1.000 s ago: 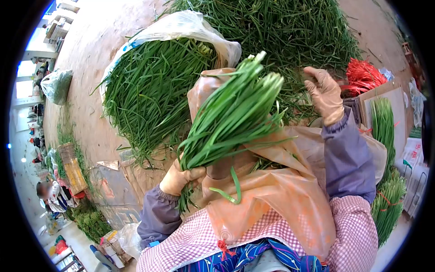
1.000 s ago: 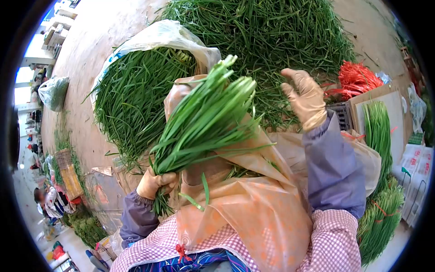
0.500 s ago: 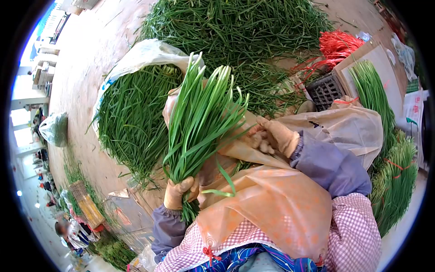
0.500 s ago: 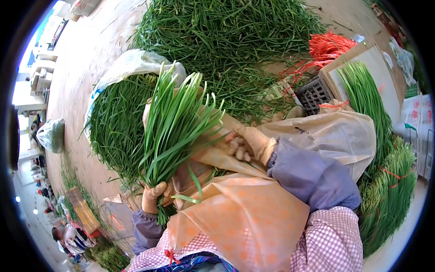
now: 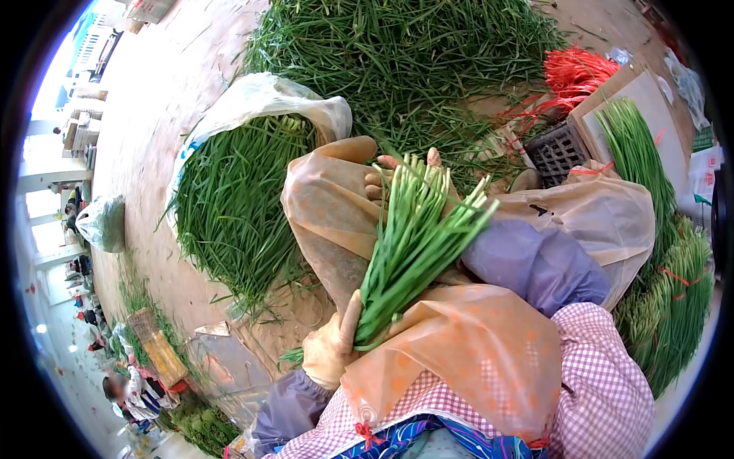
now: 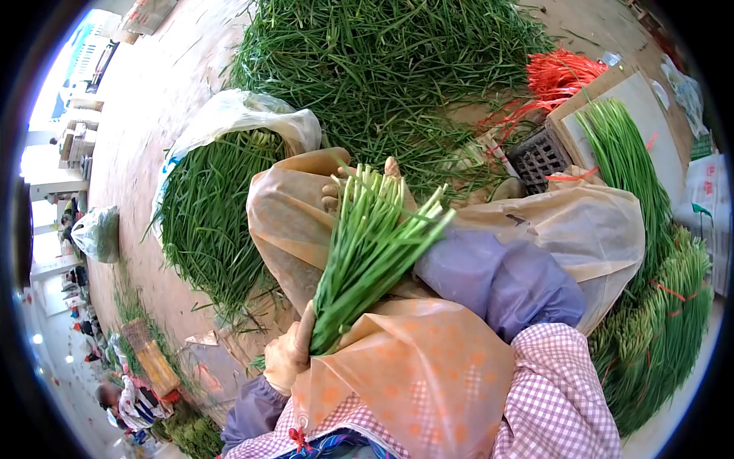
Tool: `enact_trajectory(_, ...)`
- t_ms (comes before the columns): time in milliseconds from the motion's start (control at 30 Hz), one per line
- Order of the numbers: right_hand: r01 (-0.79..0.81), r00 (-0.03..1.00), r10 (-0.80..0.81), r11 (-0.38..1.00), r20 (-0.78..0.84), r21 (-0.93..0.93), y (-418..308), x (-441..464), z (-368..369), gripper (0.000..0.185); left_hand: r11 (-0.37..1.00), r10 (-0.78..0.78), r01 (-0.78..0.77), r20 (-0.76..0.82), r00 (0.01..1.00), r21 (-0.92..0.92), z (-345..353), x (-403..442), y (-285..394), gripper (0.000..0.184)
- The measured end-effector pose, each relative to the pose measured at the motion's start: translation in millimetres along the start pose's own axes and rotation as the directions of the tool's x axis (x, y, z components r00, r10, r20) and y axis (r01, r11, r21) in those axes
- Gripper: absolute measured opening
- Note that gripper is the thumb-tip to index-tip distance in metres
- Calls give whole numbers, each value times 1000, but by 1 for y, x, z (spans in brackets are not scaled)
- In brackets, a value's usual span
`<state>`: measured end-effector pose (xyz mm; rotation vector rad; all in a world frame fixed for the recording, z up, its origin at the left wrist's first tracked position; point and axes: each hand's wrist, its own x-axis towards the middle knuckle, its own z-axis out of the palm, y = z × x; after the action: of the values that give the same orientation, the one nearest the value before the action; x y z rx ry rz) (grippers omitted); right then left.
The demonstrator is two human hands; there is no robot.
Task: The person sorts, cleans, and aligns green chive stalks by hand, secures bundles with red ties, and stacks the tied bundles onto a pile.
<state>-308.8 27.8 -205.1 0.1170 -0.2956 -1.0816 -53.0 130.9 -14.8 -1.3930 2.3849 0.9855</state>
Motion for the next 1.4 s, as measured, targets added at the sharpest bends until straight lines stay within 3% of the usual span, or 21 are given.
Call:
enact_trajectory(67,-64,993,62,998,99,13,-1,1,14,84,997,58,-64,111,992,51,-9,-2,-6,91)
enact_trajectory(200,-91,983,93,996,156,-24,-2,7,26,80,938,286,-224,225,932,-265,-74,2,-10,72)
enact_trajectory(267,-84,994,92,989,59,-120,-2,3,44,80,886,175,-109,106,979,-450,-109,12,-11,68)
enact_trajectory(333,-70,996,79,982,44,-174,1,3,48,80,848,179,-266,-225,958,-458,-119,33,-45,81)
enact_trajectory(400,-54,998,58,980,12,-190,5,1,55,78,506,26,-382,-429,903,-774,-100,86,-15,98)
enact_trajectory(467,-63,998,67,982,15,-178,3,-4,64,77,329,318,-133,-23,948,-935,-63,126,-6,112)
enact_trajectory(533,-6,998,-13,963,-68,-269,2,-12,79,65,345,443,-259,-87,892,-902,-17,138,10,116)
enact_trajectory(633,20,986,-86,914,-146,-405,-10,-19,90,51,-13,414,149,131,901,-989,-2,133,42,110)
enact_trajectory(733,-33,961,-128,829,-246,-558,-25,-11,97,32,73,429,354,350,833,-933,-6,129,46,99)
enact_trajectory(767,-86,894,-208,791,-398,-606,-27,-13,102,28,29,437,371,346,830,-928,-5,128,47,88)
enact_trajectory(867,-110,756,-479,580,-447,-807,-39,-8,119,24,-44,374,411,367,852,-910,2,125,37,81)
enact_trajectory(933,117,793,-538,594,-285,-796,-73,-15,125,26,-42,337,372,337,879,-927,0,121,38,72)
enact_trajectory(1000,147,629,-731,447,-265,-883,-94,-21,159,26,5,290,325,313,904,-946,1,119,37,74)
enact_trajectory(1067,172,615,-778,292,-129,-941,-109,-35,184,30,5,283,323,311,907,-946,0,119,35,72)
enact_trajectory(1133,305,516,-844,22,146,-952,-128,-49,215,31,-9,276,312,297,914,-950,0,120,35,72)
enact_trajectory(1200,383,402,-806,-284,435,-879,-147,-63,255,37,2,275,310,298,914,-951,1,120,33,74)
enact_trajectory(1267,530,706,-700,623,-108,-575,-142,-63,255,34,-20,270,313,296,916,-950,2,120,32,75)
enact_trajectory(1300,418,857,-451,891,-248,-175,-126,-56,258,33,-9,283,282,268,921,-959,3,121,32,74)
enact_trajectory(1333,212,957,-143,939,-253,270,-108,-50,259,32,-35,304,290,266,915,-956,2,122,32,71)
enact_trajectory(1367,151,979,22,578,-200,802,-88,-44,255,36,-63,324,301,266,908,-951,0,123,32,69)
enact_trajectory(1400,152,972,187,-41,-142,988,-67,-39,250,39,-91,341,313,266,902,-945,0,123,32,67)
